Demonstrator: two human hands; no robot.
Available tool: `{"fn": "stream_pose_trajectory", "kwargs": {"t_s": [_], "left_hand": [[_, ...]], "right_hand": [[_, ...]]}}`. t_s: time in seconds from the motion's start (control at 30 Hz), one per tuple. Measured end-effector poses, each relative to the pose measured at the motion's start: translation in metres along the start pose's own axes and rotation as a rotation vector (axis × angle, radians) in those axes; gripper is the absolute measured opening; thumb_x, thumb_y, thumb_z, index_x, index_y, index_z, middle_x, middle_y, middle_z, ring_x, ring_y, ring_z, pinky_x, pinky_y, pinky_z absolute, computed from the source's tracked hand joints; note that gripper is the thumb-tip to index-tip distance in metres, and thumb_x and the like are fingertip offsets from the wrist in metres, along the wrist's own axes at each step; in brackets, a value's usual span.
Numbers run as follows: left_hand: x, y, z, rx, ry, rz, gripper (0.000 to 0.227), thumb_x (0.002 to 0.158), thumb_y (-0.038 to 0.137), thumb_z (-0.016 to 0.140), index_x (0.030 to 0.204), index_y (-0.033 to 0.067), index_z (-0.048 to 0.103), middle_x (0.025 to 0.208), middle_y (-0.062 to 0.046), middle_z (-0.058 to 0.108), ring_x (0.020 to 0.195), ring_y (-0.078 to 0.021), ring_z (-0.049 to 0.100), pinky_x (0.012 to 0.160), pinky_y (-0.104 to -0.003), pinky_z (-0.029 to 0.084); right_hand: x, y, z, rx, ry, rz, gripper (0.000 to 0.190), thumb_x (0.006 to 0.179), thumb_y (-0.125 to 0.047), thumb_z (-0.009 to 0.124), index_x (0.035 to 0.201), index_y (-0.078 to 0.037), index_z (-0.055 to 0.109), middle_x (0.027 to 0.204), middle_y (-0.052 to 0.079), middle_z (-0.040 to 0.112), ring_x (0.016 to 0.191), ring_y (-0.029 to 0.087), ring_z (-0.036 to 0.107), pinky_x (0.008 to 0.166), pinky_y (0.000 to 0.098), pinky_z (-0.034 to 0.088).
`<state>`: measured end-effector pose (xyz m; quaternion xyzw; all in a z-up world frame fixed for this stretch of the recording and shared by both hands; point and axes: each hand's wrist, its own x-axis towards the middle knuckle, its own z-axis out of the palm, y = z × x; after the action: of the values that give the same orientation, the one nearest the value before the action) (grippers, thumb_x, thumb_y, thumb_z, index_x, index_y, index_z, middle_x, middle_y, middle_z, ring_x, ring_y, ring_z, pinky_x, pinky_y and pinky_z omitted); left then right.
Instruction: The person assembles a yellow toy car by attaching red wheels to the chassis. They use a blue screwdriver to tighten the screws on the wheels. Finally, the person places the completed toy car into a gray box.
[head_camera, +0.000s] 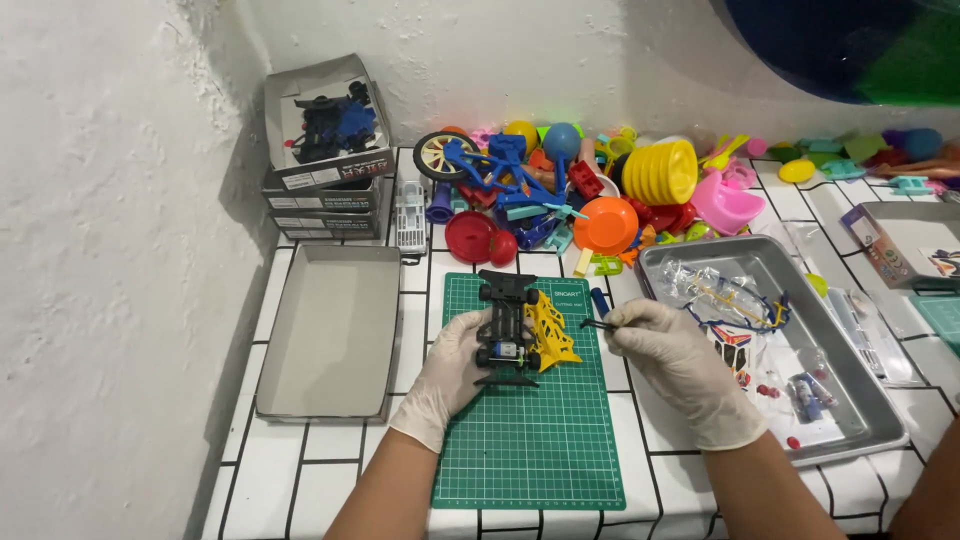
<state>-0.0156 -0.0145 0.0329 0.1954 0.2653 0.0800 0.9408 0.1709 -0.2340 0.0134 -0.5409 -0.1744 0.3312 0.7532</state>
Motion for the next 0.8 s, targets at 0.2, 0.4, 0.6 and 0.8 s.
{"fn": "stream_pose_trajectory", "kwargs": {"t_s": [0.2,0.4,0.6,0.8], "left_hand": [[-0.001,-0.004,-0.003,0.095,-0.007,0.03,0.039,0.09,0.022,0.06,0.123,0.0077,0.075,0.113,-0.009,0.077,0.107,-0.0322,0.07,0.093,-0.044,0.054],[0.04,-0.017,-0.045,0.267,-0.078,0.037,0.039,0.091,0.03,0.059,0.124,0.0184,0.076,0.116,-0.005,0.077,0.11,-0.0258,0.071,0.095,-0.045,0.056],[0.039,-0.017,-0.044,0.341,-0.052,0.041,0.039,0.092,0.032,0.06,0.127,0.0224,0.075,0.126,-0.006,0.074,0.118,-0.0276,0.069,0.099,-0.047,0.055],[0.02,-0.013,-0.025,0.376,0.003,0.037,0.042,0.094,0.033,0.066,0.134,0.0237,0.072,0.133,-0.011,0.07,0.123,-0.0323,0.066,0.102,-0.051,0.053]], "right_hand": [[-0.008,0.004,0.064,-0.261,-0.056,0.004,0.026,0.076,0.01,0.083,0.1,0.005,0.075,0.096,0.015,0.076,0.086,0.023,0.072,0.079,0.0342,0.059],[0.006,0.015,0.09,-0.418,-0.15,-0.016,0.022,0.082,0.008,0.08,0.104,0.003,0.079,0.101,0.013,0.078,0.093,0.018,0.07,0.085,0.0328,0.058],[0.008,0.012,0.097,-0.547,-0.172,-0.09,0.015,0.083,0.009,0.077,0.095,0.001,0.081,0.099,0.014,0.078,0.098,0.021,0.07,0.089,0.0343,0.056],[0.006,0.011,0.095,-0.657,-0.154,-0.11,0.015,0.086,0.007,0.073,0.096,-0.001,0.082,0.103,0.012,0.078,0.102,0.021,0.07,0.094,0.0343,0.055]]}}
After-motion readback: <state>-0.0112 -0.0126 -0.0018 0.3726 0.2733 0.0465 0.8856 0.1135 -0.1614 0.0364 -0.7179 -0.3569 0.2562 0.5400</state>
